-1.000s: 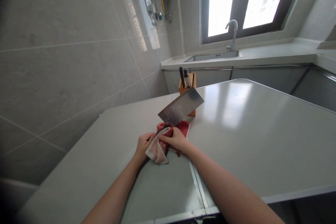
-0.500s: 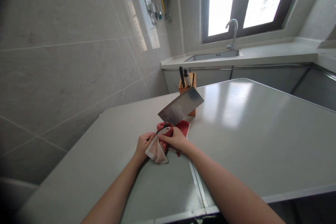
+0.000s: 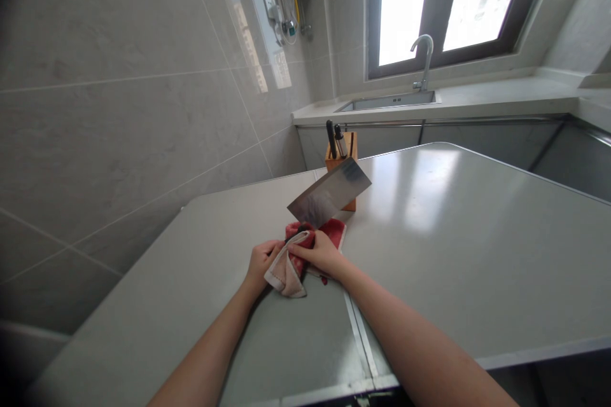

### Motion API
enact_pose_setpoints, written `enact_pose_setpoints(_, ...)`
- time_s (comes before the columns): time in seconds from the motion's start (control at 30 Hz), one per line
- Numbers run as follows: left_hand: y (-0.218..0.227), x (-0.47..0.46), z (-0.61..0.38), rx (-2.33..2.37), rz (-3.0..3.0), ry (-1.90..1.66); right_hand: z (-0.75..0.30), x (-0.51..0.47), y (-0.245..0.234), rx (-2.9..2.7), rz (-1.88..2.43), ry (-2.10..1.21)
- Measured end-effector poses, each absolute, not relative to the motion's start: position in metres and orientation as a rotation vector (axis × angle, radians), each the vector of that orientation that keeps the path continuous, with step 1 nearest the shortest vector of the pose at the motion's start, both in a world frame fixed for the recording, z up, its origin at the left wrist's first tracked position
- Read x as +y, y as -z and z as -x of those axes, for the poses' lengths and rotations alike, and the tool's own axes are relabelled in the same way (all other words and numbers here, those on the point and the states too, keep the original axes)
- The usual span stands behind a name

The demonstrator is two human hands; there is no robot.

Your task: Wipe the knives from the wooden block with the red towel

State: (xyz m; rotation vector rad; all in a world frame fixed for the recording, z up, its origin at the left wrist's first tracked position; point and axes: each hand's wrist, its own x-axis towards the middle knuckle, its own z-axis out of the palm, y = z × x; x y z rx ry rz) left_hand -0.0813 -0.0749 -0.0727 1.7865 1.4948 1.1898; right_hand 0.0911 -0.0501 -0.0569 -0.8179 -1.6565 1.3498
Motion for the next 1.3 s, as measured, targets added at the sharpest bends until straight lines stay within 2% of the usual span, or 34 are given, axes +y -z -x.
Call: enact_pose_setpoints(1.3,0.0727,-0.0740,0.0819,1.515,-1.807,-1.184,-0.0900,-0.0469,0.0635,-1.672,0.844,-1.316)
